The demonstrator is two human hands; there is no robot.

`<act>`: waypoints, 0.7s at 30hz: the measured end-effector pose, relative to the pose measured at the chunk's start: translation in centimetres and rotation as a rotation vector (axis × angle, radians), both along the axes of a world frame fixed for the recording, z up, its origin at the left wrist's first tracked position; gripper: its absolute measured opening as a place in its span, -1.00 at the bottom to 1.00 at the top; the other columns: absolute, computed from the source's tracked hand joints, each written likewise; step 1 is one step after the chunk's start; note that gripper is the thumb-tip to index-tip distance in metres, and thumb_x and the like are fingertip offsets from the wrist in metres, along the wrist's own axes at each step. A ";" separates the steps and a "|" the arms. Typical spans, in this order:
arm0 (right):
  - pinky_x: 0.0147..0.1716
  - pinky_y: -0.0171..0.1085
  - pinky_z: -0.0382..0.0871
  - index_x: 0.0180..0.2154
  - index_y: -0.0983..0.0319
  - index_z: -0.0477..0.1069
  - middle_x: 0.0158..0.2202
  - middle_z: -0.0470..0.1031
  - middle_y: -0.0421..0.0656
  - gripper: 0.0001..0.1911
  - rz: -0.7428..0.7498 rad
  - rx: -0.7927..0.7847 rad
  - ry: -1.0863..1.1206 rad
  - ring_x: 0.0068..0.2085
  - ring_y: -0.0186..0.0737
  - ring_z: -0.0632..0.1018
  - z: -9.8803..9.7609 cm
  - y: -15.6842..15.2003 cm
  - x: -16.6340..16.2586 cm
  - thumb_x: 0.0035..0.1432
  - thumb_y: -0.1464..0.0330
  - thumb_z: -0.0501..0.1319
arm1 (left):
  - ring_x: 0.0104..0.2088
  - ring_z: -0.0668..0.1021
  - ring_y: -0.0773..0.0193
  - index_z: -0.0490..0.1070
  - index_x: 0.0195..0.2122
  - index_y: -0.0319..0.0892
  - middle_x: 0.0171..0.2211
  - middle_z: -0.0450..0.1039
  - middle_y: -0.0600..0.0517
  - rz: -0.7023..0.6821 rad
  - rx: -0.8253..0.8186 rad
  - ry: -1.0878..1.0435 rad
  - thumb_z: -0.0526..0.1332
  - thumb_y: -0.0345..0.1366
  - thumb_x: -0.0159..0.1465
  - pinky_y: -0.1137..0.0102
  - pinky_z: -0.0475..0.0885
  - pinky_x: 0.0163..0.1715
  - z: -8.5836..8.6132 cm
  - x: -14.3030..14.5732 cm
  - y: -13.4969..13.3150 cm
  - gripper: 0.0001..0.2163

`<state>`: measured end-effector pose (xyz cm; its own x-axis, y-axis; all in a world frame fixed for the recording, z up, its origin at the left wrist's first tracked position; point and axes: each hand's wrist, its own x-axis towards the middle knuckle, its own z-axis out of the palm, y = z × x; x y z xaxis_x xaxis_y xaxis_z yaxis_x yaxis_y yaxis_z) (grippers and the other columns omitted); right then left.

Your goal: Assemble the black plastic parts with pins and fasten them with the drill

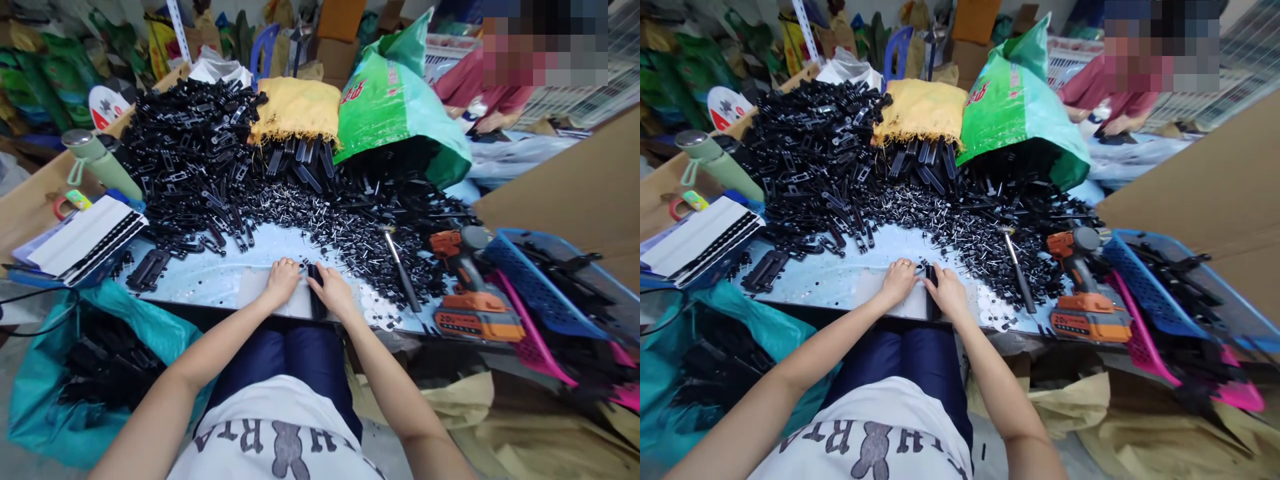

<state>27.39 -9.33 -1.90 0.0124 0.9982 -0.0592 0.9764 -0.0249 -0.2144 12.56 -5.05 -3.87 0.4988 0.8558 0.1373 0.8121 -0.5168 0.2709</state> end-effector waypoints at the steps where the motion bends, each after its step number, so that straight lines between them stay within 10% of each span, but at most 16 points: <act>1: -0.13 -0.20 0.29 0.19 0.26 0.12 -0.10 0.40 0.05 -0.39 0.000 -0.004 -0.011 -0.04 -0.02 0.42 0.1 -0.1 -0.2 0.21 0.07 -0.01 | -0.07 0.39 0.07 0.34 -0.14 -0.33 -0.18 0.39 -0.18 0.013 -0.015 -0.002 0.08 -0.38 0.27 0.22 0.31 -0.10 0.1 0.2 0.1 -0.82; 8: -0.12 -0.09 0.31 0.19 0.31 0.13 -0.11 0.38 0.13 -0.34 -0.107 -0.014 0.057 -0.04 0.08 0.41 -0.1 -0.6 -0.8 0.15 0.09 0.06 | -0.16 0.47 0.17 0.32 -0.08 -0.29 -0.15 0.37 -0.14 0.081 -0.115 -0.253 0.05 -0.49 0.23 0.32 0.38 -0.16 1.4 -3.5 -0.6 -0.76; 12: -0.09 -0.13 0.35 0.16 0.19 0.17 -0.04 0.38 0.00 -0.49 -0.053 -0.015 0.685 -0.08 -0.11 0.47 -0.7 -0.3 -1.2 0.19 0.19 -0.01 | -0.22 0.51 0.22 0.31 0.04 -0.26 -0.23 0.45 -0.07 0.139 -0.244 -0.554 0.04 -0.33 0.29 0.31 0.40 -0.15 2.2 -5.2 -1.9 -0.69; 16: -0.45 -0.24 0.47 0.15 0.18 0.17 -0.35 0.46 -0.12 -0.43 -0.187 -0.245 1.358 -0.45 -0.26 0.52 -0.3 -0.4 -2.7 0.19 0.06 -0.02 | -0.57 0.43 0.40 0.32 0.08 -0.22 -0.41 0.42 0.03 0.127 -0.412 -0.755 -0.03 -0.20 0.34 0.40 0.42 -0.39 2.6 -4.5 -3.2 -0.63; 21: -0.54 -0.32 0.44 0.10 0.14 0.28 -0.39 0.44 -0.19 -0.43 -0.107 -0.189 1.474 -0.51 -0.36 0.47 0.9 -0.5 -2.8 0.12 0.01 0.08 | -0.36 0.47 0.33 0.36 0.05 -0.18 -0.33 0.40 -0.02 0.098 -0.282 -0.788 0.07 -0.24 0.29 0.38 0.42 -0.24 3.1 -3.9 -4.2 -0.67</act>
<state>24.62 -9.87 -1.05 -0.1012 0.9728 -0.2084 -0.1188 -0.2198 -0.9683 8.68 -9.24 -0.75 0.2682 0.9447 0.1890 0.3690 -0.2819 0.8856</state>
